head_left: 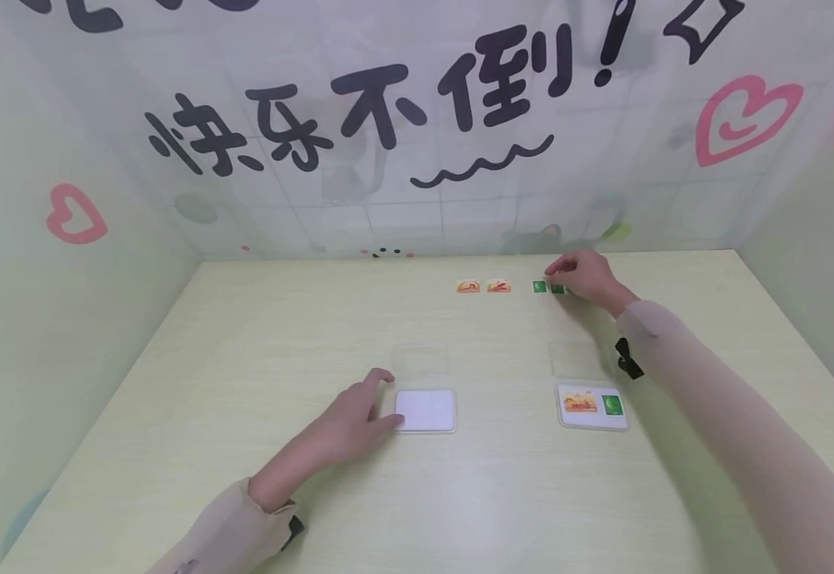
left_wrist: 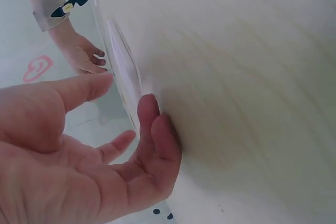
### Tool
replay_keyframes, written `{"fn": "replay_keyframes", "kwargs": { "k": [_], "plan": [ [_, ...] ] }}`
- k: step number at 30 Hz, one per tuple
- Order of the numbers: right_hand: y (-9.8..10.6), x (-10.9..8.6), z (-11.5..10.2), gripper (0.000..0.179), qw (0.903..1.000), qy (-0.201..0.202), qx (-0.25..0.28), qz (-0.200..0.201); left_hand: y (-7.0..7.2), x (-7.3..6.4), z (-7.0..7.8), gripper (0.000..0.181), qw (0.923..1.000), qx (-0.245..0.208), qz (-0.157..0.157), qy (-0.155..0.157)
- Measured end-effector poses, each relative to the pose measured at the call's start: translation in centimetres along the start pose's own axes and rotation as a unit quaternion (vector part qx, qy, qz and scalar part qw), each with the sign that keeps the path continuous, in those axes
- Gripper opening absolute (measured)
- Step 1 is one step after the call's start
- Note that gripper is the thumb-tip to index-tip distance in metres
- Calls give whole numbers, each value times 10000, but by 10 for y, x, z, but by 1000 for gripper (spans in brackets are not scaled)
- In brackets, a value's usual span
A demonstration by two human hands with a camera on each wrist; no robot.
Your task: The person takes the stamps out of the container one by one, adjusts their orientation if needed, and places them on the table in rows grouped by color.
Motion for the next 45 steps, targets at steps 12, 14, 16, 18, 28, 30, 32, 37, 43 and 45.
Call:
{"fn": "replay_keyframes", "kwargs": {
  "k": [12, 14, 16, 18, 28, 30, 32, 37, 43, 45],
  "plan": [
    [3, -7, -4, 29, 9999, 74, 56, -52, -4, 4, 18, 51, 9952, -956, -156, -145],
    [3, -9, -5, 29, 9999, 99, 21, -76, -6, 6, 22, 51, 9930, -1145, -222, -159],
    [4, -11, -6, 29, 9999, 94, 0, -96, -8, 7, 27, 50, 9912, -1285, -271, -184],
    [4, -13, -5, 30, 9999, 65, 5, -100, -10, 8, 30, 51, 9893, -1411, -331, -164],
    [6, -20, -6, 30, 9998, 150, 84, -119, -20, 13, 47, 56, 9799, -1900, -546, -274],
    [5, -23, -6, 31, 9997, 164, 103, -151, -22, 14, 52, 57, 9789, -1935, -581, -308],
    [5, -25, -6, 32, 9996, 191, 91, -186, -24, 15, 57, 58, 9784, -1938, -612, -366],
    [4, -32, -5, 34, 9993, 174, 98, -313, -25, 16, 72, 61, 9788, -1888, -643, -475],
    [2, -41, -3, 36, 9990, 154, 68, -405, -30, 23, 87, 61, 9794, -1840, -661, -494],
    [2, -43, -3, 36, 9990, 177, 37, -420, -32, 25, 91, 60, 9792, -1853, -662, -492]
  ]
}}
Point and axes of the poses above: each hand's wrist, its own x-axis towards the middle knuckle, its own y-axis out of the back of the hand, z = x × y, the point moved 8 cm from there along x, towards the middle knuckle, and after that the axes turned 15 degrees about x, right-handed, at the moved point
